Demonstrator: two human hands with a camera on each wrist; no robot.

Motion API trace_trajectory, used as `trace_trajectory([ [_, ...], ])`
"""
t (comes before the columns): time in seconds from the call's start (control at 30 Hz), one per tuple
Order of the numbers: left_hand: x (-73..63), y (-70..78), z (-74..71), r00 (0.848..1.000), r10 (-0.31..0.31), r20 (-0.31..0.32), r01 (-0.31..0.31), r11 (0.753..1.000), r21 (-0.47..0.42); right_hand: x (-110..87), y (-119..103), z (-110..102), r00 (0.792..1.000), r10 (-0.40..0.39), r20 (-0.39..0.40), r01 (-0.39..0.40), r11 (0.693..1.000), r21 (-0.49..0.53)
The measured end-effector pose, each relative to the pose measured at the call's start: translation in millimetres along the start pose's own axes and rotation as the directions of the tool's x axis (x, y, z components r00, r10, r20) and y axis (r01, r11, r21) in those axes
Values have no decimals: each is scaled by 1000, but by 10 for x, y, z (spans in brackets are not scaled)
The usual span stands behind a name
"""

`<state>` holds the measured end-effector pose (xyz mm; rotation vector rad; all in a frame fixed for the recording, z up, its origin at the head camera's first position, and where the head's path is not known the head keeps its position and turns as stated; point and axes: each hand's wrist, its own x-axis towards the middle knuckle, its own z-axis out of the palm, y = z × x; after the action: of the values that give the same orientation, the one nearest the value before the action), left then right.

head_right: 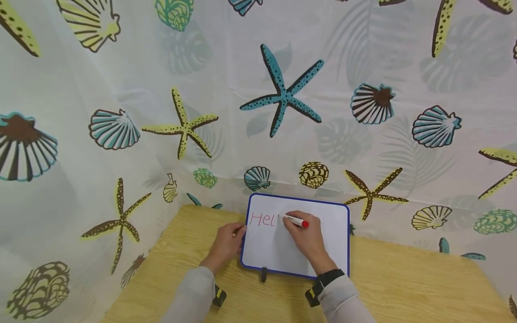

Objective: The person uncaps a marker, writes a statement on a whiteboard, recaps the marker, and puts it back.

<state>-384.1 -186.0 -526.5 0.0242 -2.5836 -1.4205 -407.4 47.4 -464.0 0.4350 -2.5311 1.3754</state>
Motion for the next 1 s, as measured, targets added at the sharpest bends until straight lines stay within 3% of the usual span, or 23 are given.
trace_trajectory([
  [0.27,22,-6,18,1000,18,-10,-18,1000,9,9,-9,-15,1000,3,10,-4,1000,12],
  [0.7,23,2,29,1000,-13,7,13,1000,-2,-18,30,-13,993,63,95,-69,996,55],
  [1.0,6,1,16,1000,-7,-1,7,1000,-1,-34,35,-17,985,89,145,-92,996,16],
])
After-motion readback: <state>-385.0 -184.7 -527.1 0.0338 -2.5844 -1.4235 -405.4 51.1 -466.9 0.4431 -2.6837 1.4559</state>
